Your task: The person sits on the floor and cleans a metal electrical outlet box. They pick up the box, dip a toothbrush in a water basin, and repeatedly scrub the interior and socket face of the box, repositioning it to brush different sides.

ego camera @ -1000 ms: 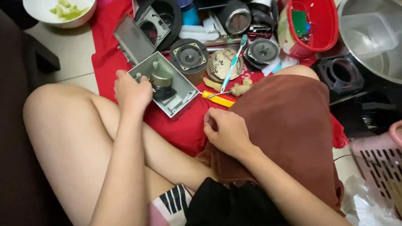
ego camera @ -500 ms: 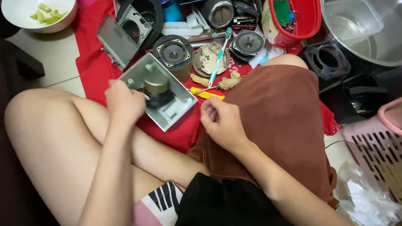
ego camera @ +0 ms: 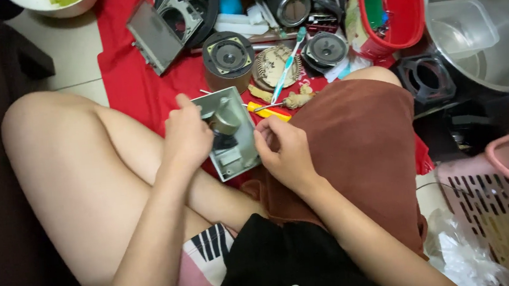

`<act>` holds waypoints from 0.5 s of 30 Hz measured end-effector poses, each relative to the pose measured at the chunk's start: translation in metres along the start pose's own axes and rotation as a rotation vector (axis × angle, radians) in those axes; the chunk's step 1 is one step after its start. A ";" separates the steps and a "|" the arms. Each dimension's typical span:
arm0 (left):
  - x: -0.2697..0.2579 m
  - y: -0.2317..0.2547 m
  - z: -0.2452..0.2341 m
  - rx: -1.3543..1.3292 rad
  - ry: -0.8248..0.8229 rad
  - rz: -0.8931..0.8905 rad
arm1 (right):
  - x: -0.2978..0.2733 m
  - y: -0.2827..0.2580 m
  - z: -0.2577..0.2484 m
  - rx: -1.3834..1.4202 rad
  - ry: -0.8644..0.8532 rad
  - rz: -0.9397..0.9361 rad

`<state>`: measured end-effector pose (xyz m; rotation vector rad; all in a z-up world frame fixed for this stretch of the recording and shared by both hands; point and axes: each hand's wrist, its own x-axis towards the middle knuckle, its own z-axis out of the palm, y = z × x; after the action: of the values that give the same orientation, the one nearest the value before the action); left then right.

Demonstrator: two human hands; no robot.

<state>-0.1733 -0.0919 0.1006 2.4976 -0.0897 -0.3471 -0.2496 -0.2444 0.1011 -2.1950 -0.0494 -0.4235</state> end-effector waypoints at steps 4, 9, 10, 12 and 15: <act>0.003 0.001 0.006 -0.033 -0.037 0.012 | 0.000 -0.014 0.002 -0.074 -0.008 -0.235; 0.009 -0.004 0.005 -0.021 -0.128 -0.071 | -0.002 -0.032 0.017 -0.069 -0.259 -0.157; 0.009 -0.004 0.006 -0.018 -0.127 -0.083 | 0.000 -0.026 0.021 -0.060 -0.267 -0.157; 0.011 -0.004 0.010 -0.009 -0.167 -0.063 | 0.004 -0.011 0.029 -0.145 -0.294 -0.117; 0.002 0.003 0.001 0.038 -0.193 -0.040 | 0.009 -0.018 0.034 -0.211 -0.301 0.005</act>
<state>-0.1717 -0.0953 0.1016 2.5004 -0.1250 -0.6088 -0.2349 -0.2076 0.0985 -2.4509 -0.1697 -0.0947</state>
